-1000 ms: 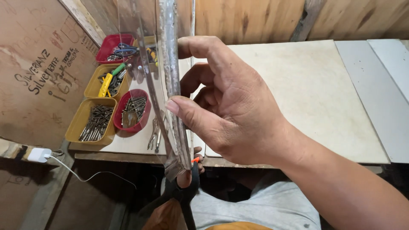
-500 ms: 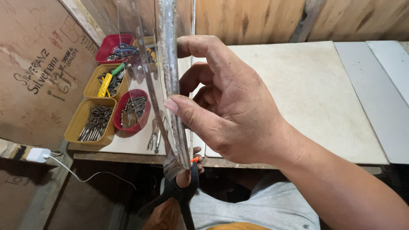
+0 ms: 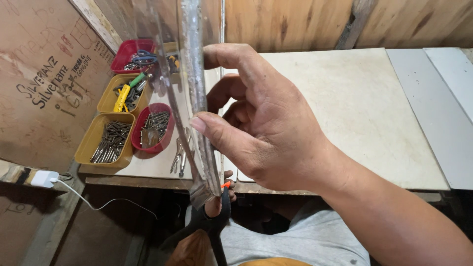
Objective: Repairing a drum head by stretching and securing a plastic film over a metal hoop using pliers and a clamp.
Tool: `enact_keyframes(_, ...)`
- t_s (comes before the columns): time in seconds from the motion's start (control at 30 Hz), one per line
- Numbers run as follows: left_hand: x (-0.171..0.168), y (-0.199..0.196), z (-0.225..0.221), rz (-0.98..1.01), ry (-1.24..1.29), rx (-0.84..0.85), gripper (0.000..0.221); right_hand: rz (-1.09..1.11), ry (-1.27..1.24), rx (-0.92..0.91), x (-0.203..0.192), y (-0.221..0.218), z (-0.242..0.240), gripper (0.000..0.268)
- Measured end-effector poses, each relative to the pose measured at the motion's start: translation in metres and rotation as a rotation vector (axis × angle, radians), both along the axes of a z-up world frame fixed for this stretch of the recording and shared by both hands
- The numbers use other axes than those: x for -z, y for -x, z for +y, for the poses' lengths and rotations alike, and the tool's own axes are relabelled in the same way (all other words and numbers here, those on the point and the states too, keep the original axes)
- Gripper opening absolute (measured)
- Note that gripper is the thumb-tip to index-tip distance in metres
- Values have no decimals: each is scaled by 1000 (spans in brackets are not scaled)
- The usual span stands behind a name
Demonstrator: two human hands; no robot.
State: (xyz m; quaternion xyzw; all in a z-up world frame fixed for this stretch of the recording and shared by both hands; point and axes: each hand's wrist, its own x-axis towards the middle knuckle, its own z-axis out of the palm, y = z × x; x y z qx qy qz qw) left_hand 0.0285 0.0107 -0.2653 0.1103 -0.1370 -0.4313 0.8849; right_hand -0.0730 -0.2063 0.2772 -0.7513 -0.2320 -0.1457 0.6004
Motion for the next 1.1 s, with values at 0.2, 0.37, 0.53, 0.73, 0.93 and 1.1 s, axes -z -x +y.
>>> enact_keyframes(0.2, -159, 47, -32, 255, -1041, -671, 25, -51, -48, 7, 6, 9, -17, 49)
enact_keyframes(0.37, -196, 51, -41, 287, -1085, -745, 8, -99, -42, 296, 33, 24, -45, 44)
enact_keyframes(0.53, -164, 42, -45, 301, -822, -760, 5, 56, -228, 568, 89, 47, -86, 48)
enact_keyframes(0.73, -168, 44, -50, 323, -951, -664, 9, 203, -438, 725, 199, 74, -157, 47)
enact_keyframes(0.93, -182, 40, -58, 255, -1026, -612, 13, 429, -392, 916, 291, 100, -204, 36)
enact_keyframes(1.1, -147, 36, -70, 239, -1059, -617, 13, 513, -440, 851, 362, 107, -233, 38)
